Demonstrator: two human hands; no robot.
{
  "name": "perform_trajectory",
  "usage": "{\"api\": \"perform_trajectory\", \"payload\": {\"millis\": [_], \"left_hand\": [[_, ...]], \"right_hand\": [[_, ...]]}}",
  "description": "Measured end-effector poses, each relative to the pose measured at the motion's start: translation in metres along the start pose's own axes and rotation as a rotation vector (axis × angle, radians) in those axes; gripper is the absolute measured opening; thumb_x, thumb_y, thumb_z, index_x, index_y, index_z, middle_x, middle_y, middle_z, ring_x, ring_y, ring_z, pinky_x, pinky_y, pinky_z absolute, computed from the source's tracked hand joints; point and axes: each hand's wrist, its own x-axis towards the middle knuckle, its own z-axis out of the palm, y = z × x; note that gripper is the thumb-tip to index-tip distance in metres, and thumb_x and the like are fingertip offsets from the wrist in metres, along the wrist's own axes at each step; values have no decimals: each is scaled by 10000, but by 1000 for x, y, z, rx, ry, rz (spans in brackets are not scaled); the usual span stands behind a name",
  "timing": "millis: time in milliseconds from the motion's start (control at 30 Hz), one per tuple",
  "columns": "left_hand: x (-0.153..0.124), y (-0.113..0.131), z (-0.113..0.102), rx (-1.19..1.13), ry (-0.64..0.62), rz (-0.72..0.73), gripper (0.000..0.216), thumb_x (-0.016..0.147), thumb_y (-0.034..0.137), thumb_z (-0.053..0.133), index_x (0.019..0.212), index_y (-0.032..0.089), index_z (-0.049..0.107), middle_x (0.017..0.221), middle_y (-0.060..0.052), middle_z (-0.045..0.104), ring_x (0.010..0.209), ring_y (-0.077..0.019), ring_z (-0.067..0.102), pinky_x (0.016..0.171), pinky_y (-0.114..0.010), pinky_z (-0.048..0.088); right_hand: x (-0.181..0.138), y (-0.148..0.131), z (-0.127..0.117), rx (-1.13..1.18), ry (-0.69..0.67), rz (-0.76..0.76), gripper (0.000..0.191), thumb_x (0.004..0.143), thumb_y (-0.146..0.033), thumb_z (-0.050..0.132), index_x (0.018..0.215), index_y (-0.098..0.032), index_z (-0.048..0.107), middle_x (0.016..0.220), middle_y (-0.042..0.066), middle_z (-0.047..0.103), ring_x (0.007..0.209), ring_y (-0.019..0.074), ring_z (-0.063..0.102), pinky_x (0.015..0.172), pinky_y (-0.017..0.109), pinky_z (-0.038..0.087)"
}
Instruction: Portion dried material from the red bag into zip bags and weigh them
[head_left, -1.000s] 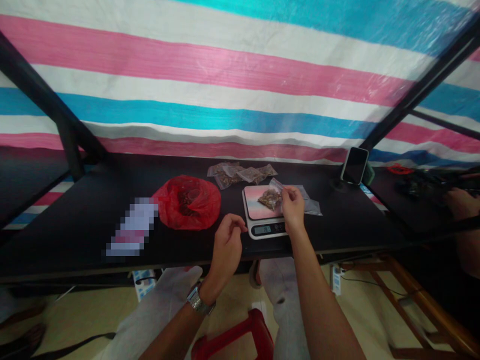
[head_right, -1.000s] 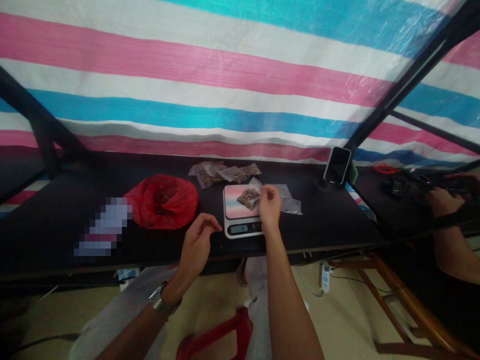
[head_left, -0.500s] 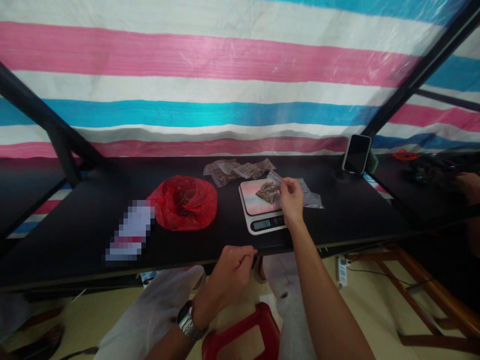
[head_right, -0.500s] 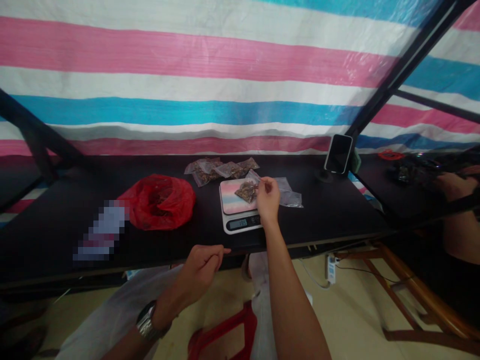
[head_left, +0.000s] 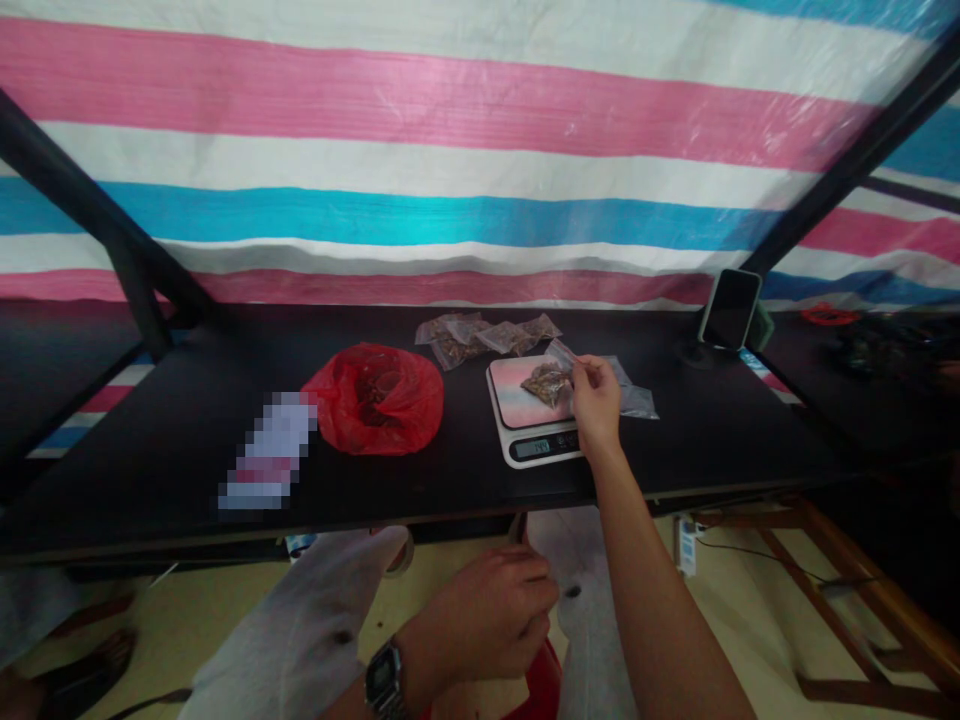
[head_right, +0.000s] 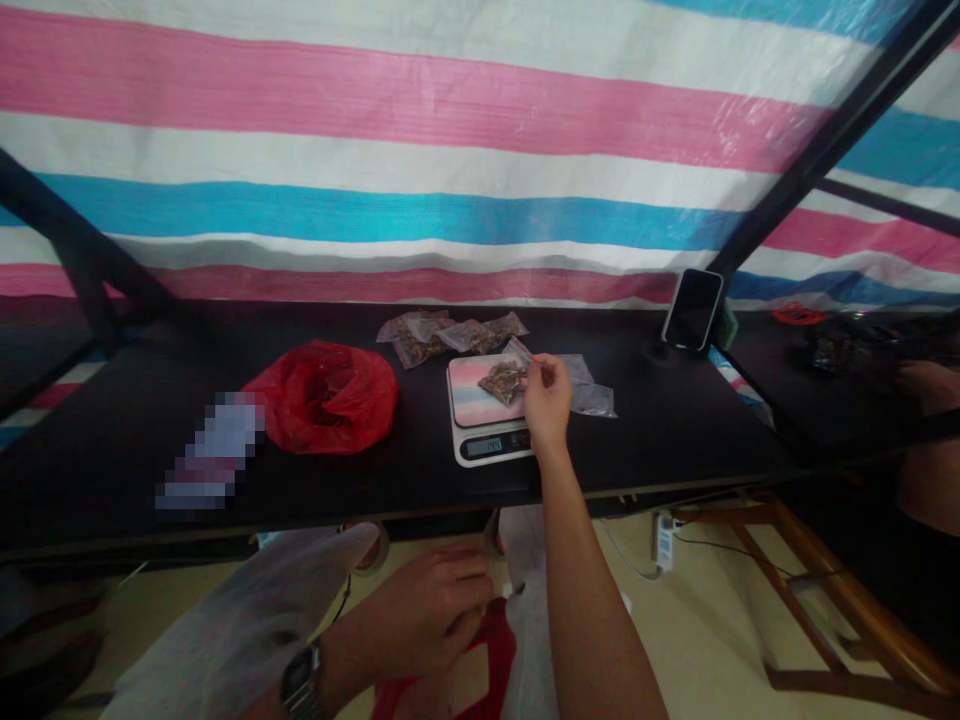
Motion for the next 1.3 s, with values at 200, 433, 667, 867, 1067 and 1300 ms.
{"api": "perform_trajectory", "payload": {"millis": [200,433,667,867,1067,1300], "left_hand": [[5,-16,-31,7,475,84,257,767,24,475,729,269,546,670,41,566,630,-160,581,1243,-524,491],[5,-25,-20,161,415,111,239,711,46,491,666,279,517,597,44,530,562,-159,588,1281,-466,459],[-6,-18,-7,140,143,5,164,718,87,556,656,236,587,642,-22,686,598,-188,675,907,-401,653],[-4,-14,21,143,-247,-199,104,767,146,628,694,190,689,761,-131,795,681,-291,759,640,-370,540],[-9,-10,-12,21,-7,-92,163,756,60,591,695,210,613,723,-29,721,651,-184,680,621,-295,452],[-7,-27,-62,363,671,-79,295,960,96,524,1134,157,755,957,-84,731,933,-261,645,886,-415,480]], "right_hand": [[0,2,0,-5,-11,-4,315,820,-516,701,945,-234,632,937,31,702,949,228,671,911,378,536],[-1,1,-1,-7,-8,-8,332,806,-532,699,937,-236,624,933,38,699,947,234,665,909,385,527],[0,1,-1,-2,-2,-8,313,793,-508,701,929,-236,624,930,37,704,933,234,670,906,387,532],[1,3,-1,-5,5,-9,295,798,-482,711,933,-232,634,926,35,712,922,226,673,891,376,539],[2,5,-1,-12,12,-19,276,822,-474,707,923,-227,638,902,23,712,901,216,673,867,363,545],[0,4,-4,-11,0,-23,272,824,-464,717,931,-223,651,915,30,717,931,221,683,911,384,548]]}}
